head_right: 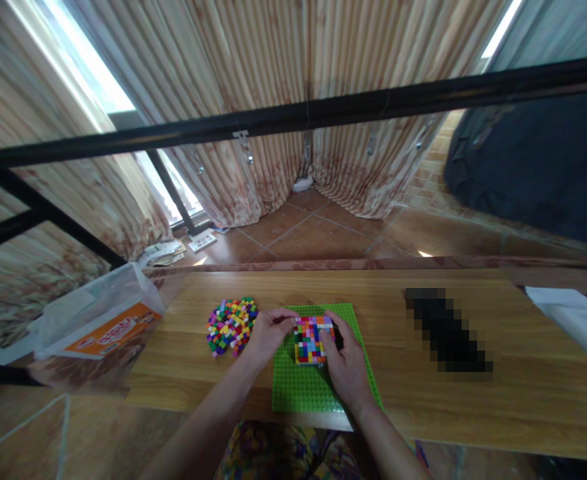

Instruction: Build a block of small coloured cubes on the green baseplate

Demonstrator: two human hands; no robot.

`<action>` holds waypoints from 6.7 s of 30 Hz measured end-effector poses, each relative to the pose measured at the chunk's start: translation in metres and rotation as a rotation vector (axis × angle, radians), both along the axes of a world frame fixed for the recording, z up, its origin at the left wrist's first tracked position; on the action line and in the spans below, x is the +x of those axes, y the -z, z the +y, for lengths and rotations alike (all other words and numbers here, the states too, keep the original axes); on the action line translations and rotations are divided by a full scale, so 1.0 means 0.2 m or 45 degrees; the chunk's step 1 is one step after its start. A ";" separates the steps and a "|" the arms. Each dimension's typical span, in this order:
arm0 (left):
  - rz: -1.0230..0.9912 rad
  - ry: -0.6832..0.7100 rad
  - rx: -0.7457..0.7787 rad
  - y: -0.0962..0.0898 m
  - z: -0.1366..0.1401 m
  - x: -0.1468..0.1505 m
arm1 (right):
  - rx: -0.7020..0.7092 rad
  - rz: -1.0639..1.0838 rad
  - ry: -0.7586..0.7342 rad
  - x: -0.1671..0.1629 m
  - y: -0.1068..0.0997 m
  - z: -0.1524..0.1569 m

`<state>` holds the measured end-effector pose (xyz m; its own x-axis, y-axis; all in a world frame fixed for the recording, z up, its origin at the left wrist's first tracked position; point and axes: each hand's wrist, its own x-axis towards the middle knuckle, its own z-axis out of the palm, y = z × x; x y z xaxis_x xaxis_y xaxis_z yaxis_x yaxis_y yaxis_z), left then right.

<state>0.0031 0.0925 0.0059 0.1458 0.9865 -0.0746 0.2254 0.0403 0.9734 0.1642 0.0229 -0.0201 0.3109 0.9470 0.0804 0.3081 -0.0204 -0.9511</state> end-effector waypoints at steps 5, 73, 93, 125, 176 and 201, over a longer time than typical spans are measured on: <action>0.014 -0.024 0.024 0.02 -0.01 0.00 | 0.014 -0.005 -0.011 0.00 0.00 0.00; 0.691 -0.045 0.220 -0.06 -0.18 0.08 | 0.019 -0.114 0.026 0.01 0.01 -0.01; 0.858 -0.370 0.334 0.02 -0.43 -0.54 | 0.026 -0.098 0.025 0.01 0.00 -0.01; 0.837 -0.250 0.461 0.02 -0.40 -0.49 | 0.057 -0.034 0.009 -0.01 0.00 0.01; -0.337 -0.290 0.049 0.03 -0.13 0.04 | 0.076 -0.040 -0.007 -0.01 -0.01 0.00; -0.157 -0.242 0.054 0.04 -0.09 0.03 | 0.070 -0.012 -0.006 -0.01 -0.01 0.01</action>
<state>0.0087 0.0752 -0.0024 -0.0373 0.9990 -0.0254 0.0967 0.0289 0.9949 0.1613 0.0244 -0.0190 0.3053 0.9426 0.1354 0.3171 0.0335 -0.9478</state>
